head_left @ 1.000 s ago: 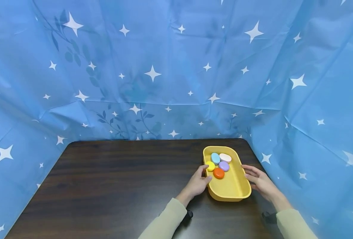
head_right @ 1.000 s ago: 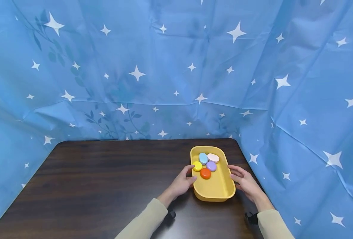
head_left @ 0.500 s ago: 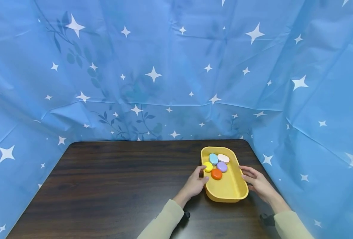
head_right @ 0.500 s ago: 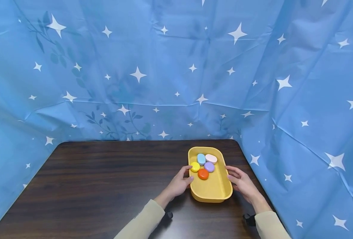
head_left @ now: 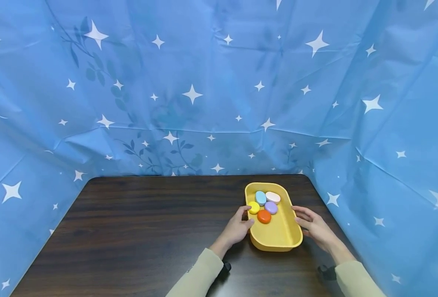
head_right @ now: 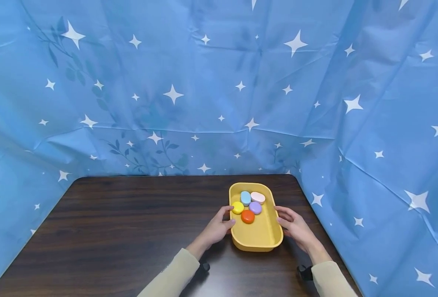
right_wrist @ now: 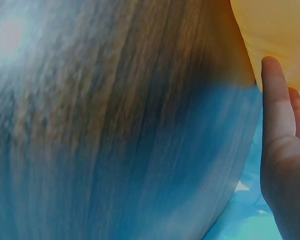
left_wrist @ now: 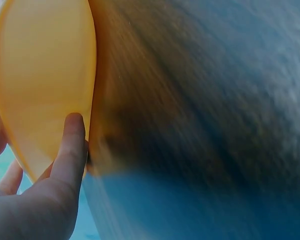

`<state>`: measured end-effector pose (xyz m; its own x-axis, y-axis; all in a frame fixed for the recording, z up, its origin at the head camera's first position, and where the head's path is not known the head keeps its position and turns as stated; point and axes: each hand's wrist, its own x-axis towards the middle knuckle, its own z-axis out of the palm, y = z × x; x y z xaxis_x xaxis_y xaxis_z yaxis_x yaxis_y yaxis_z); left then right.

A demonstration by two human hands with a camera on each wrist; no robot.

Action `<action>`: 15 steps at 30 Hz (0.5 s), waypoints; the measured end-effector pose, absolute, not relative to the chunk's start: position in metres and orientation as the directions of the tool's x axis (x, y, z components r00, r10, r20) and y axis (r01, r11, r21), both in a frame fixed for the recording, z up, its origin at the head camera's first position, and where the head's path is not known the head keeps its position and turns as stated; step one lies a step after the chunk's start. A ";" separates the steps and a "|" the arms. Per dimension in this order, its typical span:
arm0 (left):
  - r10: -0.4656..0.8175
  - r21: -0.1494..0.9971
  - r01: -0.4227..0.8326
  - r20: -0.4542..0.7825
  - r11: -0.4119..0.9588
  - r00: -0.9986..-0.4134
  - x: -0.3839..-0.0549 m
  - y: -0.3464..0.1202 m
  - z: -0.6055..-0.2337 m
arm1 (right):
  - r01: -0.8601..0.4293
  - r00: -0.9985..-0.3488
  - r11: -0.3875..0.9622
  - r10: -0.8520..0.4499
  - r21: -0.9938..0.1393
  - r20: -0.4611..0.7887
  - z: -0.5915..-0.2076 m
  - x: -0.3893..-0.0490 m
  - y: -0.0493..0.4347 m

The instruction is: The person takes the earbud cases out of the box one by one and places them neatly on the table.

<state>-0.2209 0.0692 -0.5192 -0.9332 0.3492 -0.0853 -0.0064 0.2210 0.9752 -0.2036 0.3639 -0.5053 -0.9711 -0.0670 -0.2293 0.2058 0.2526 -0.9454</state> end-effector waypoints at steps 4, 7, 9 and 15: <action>0.347 0.976 -0.001 -0.078 0.217 -0.935 -0.224 0.064 -0.520 | 0.201 -0.972 0.249 -0.070 -0.948 -0.224 -0.505 -0.205 0.359; 0.352 0.981 -0.010 -0.080 0.196 -0.932 -0.226 0.060 -0.521 | 0.185 -0.975 0.239 -0.079 -0.953 -0.209 -0.506 -0.206 0.356; 0.356 0.982 -0.016 -0.082 0.186 -0.931 -0.227 0.058 -0.522 | 0.184 -0.975 0.236 -0.078 -0.954 -0.207 -0.506 -0.207 0.354; 0.368 0.983 -0.036 -0.101 0.179 -0.924 -0.229 0.052 -0.522 | 0.195 -0.973 0.242 -0.071 -0.950 -0.218 -0.506 -0.208 0.348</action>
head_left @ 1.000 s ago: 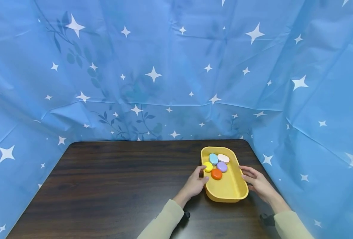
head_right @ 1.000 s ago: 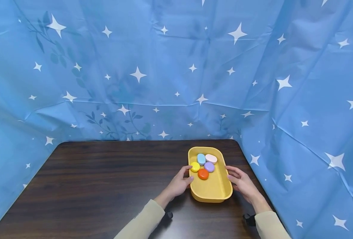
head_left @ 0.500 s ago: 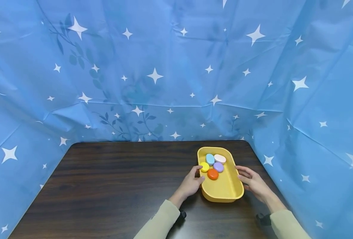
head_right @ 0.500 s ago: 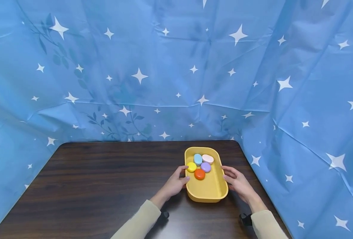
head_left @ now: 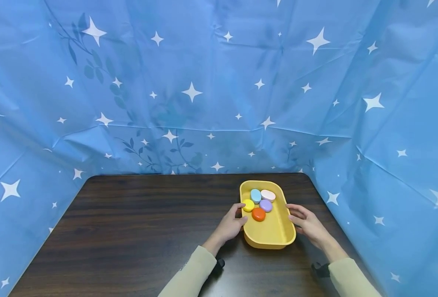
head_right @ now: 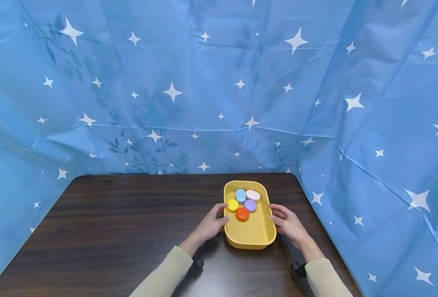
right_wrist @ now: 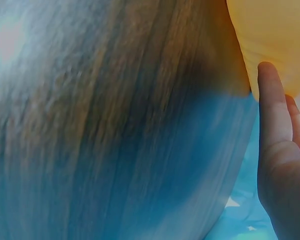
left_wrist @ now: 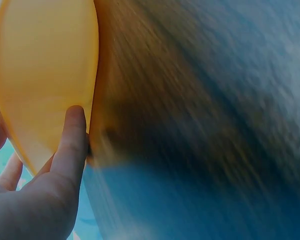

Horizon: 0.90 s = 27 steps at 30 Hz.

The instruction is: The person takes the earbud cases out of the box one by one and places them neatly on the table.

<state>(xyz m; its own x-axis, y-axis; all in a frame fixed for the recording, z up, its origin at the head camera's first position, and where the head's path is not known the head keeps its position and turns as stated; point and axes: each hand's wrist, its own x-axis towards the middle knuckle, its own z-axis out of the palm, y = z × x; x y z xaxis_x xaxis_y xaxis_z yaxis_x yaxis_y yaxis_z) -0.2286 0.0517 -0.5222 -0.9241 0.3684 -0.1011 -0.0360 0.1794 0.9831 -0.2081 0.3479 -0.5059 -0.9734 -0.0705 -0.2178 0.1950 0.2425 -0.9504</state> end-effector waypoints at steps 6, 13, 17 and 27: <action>0.362 0.980 -0.056 -0.123 0.191 -0.924 -0.229 0.043 -0.519 | 0.179 -0.974 0.232 -0.096 -0.956 -0.206 -0.506 -0.209 0.341; 0.345 0.979 -0.052 -0.119 0.199 -0.931 -0.229 0.035 -0.516 | 0.178 -0.976 0.225 -0.084 -0.958 -0.201 -0.506 -0.211 0.332; 0.327 0.977 -0.055 -0.122 0.206 -0.937 -0.228 0.029 -0.517 | 0.184 -0.973 0.248 -0.089 -0.951 -0.211 -0.506 -0.211 0.326; 0.311 0.977 -0.057 -0.121 0.205 -0.943 -0.228 0.022 -0.517 | 0.181 -0.975 0.257 -0.076 -0.949 -0.207 -0.505 -0.213 0.319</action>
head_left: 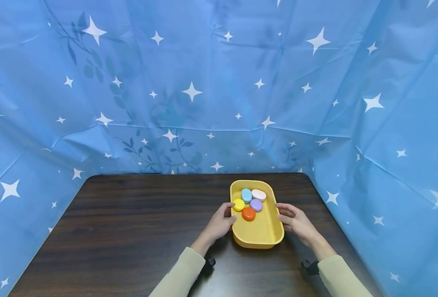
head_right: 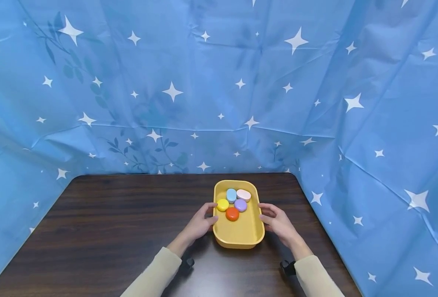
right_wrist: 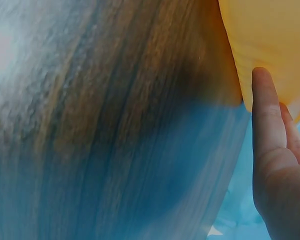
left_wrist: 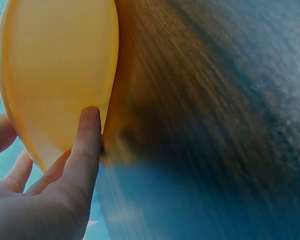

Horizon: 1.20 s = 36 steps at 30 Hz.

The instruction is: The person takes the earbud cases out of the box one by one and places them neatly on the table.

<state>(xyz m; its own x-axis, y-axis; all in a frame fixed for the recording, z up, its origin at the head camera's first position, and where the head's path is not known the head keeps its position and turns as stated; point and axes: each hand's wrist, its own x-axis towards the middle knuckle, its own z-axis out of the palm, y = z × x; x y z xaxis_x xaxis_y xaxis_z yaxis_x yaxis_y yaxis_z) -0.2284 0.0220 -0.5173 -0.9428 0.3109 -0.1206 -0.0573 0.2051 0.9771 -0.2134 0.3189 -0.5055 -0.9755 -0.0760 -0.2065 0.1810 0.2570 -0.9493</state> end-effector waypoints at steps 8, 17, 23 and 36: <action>0.288 0.974 -0.080 -0.140 0.212 -0.947 -0.226 0.013 -0.517 | 0.169 -0.976 0.254 -0.090 -0.952 -0.197 -0.506 -0.216 0.310; 0.271 0.975 -0.095 -0.149 0.200 -0.951 -0.224 0.001 -0.517 | 0.172 -0.975 0.234 -0.098 -0.957 -0.199 -0.508 -0.218 0.297; 0.264 0.972 -0.095 -0.151 0.214 -0.953 -0.222 -0.008 -0.516 | 0.158 -0.975 0.222 -0.117 -0.962 -0.187 -0.507 -0.218 0.288; 0.224 0.967 -0.101 -0.155 0.235 -0.962 -0.216 -0.026 -0.515 | 0.138 -0.977 0.243 -0.128 -0.960 -0.173 -0.504 -0.216 0.269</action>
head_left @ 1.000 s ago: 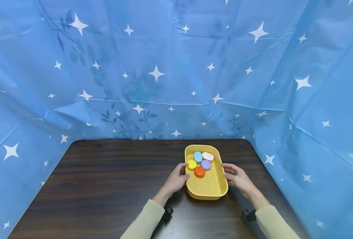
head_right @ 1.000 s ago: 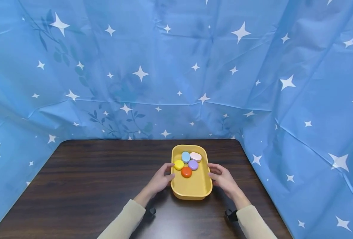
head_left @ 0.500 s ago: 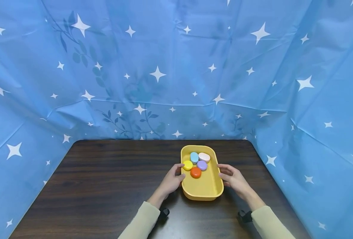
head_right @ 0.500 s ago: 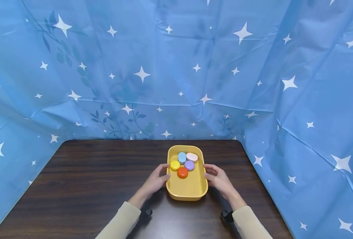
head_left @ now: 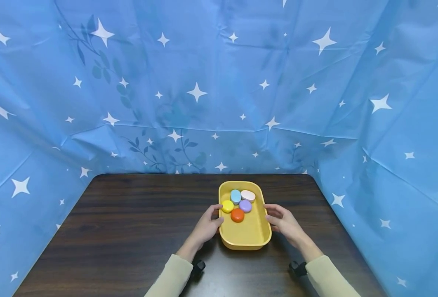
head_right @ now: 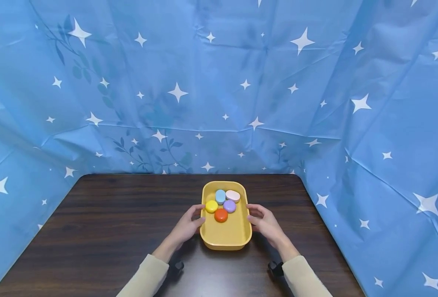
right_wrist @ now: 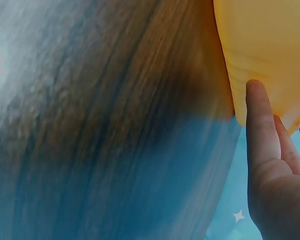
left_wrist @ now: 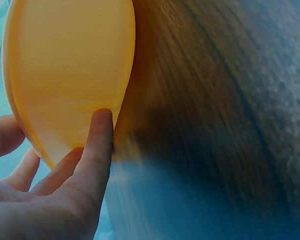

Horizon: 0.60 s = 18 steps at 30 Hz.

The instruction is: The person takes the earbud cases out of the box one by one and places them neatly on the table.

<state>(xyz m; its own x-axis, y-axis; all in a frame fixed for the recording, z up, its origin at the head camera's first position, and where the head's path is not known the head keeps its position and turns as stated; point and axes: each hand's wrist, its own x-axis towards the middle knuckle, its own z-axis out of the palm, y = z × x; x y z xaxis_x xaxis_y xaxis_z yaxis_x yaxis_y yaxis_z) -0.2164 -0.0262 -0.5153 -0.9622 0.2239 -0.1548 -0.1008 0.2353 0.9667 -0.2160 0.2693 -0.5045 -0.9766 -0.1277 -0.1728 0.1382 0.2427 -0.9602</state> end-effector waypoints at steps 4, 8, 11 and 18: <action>0.213 0.965 -0.102 -0.155 0.242 -0.965 -0.216 -0.032 -0.517 | 0.139 -0.976 0.231 -0.130 -0.963 -0.172 -0.502 -0.216 0.262; 0.204 0.963 -0.102 -0.155 0.248 -0.967 -0.214 -0.038 -0.516 | 0.142 -0.976 0.237 -0.127 -0.961 -0.175 -0.502 -0.216 0.256; 0.202 0.964 -0.105 -0.157 0.243 -0.967 -0.213 -0.041 -0.515 | 0.141 -0.977 0.239 -0.125 -0.961 -0.174 -0.503 -0.217 0.252; 0.208 0.966 -0.098 -0.150 0.239 -0.966 -0.211 -0.046 -0.515 | 0.137 -0.979 0.213 -0.122 -0.967 -0.165 -0.507 -0.219 0.247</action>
